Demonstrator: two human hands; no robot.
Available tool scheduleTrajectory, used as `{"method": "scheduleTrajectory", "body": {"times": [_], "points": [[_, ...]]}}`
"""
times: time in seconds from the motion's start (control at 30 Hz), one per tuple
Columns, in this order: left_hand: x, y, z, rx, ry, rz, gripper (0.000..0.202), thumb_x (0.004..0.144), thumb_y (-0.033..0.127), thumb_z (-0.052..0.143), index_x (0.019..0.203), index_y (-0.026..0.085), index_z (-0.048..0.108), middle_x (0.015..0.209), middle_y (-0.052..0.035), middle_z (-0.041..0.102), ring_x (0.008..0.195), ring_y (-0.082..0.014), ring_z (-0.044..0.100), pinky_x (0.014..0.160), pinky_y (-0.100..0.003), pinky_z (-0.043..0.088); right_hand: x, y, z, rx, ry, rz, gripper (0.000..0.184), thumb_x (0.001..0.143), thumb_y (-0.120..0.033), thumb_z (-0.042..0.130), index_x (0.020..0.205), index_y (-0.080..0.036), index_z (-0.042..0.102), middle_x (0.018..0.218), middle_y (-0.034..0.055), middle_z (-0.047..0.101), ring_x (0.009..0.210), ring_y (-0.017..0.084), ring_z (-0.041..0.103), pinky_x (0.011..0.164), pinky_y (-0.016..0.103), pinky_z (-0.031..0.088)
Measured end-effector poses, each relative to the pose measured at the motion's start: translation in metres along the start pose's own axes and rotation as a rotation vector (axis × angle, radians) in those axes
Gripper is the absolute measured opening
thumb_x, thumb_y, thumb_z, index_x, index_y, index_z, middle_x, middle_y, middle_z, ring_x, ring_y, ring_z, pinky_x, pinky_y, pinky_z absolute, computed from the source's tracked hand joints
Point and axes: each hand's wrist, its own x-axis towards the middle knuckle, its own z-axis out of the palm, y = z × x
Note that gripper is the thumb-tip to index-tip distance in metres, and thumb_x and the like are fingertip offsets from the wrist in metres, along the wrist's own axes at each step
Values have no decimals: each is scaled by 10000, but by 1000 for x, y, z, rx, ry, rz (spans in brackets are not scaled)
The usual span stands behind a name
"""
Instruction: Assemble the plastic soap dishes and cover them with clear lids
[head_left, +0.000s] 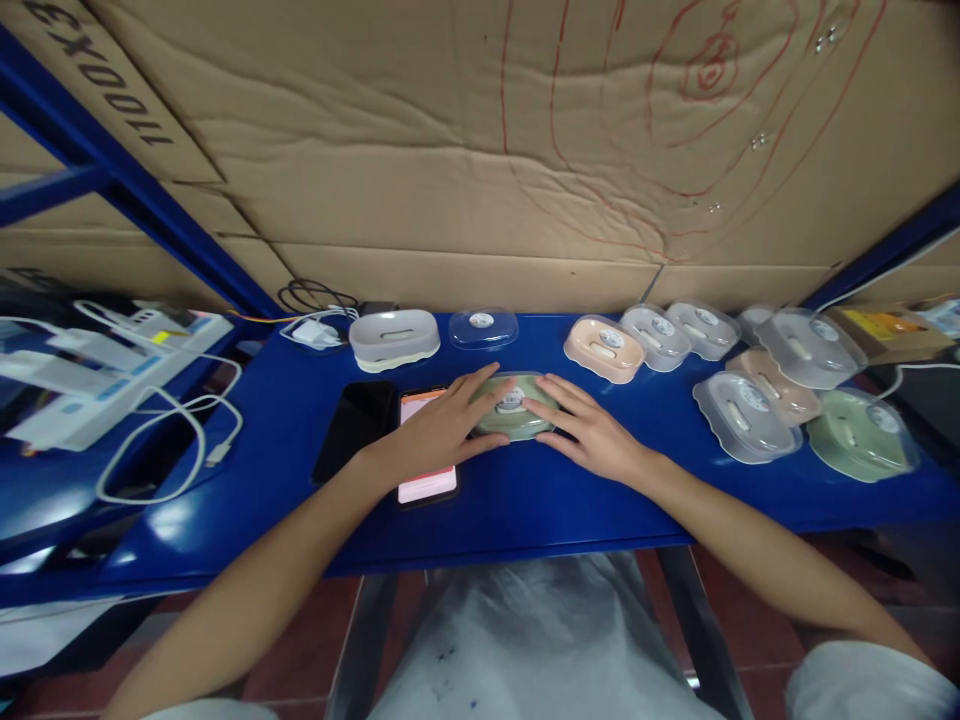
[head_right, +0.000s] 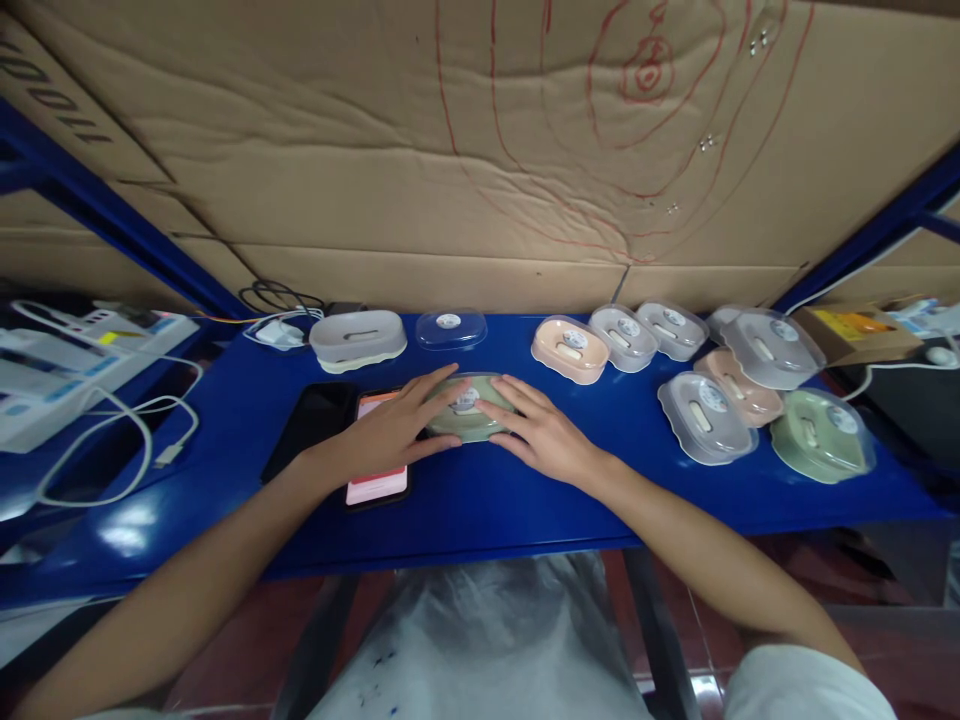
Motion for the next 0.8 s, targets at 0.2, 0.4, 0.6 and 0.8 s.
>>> {"method": "scheduleTrajectory", "body": {"times": [0.2,0.4,0.6,0.8], "points": [[-1,8,-3,-114,-62,-35,830,1030,647,618,1723,363,261,1769,-153,305,1609,-388,376,1260,-594,439,2,2,-3,85,-140,92,859,982,-526,743,1714,-334,336,1799,137,267,1630,330,365,1270,548,446],[0,13,-17,-193,19,-61,884,1055,646,569,1748,377,89,1840,-116,94,1677,-360,241,1328,-578,346,3,8,-37,-99,6,68,700,1000,-522,715,1641,-364,486,1765,83,367,1585,340,447,1282,573,434],[10,0,-23,7,89,-155,715,1093,587,512,1709,296,292,1807,-134,238,1636,-374,331,1315,-593,345,-11,71,-96,-380,390,457,767,974,-682,660,1582,-224,560,1687,192,445,1550,389,470,1277,597,392],[55,-44,-27,228,-7,-287,703,1095,498,514,1689,163,343,1774,-220,290,1642,-387,306,1317,-594,272,-38,132,-101,-385,394,777,888,913,-702,670,1592,-152,512,1705,291,358,1577,453,389,1230,677,366]]}}
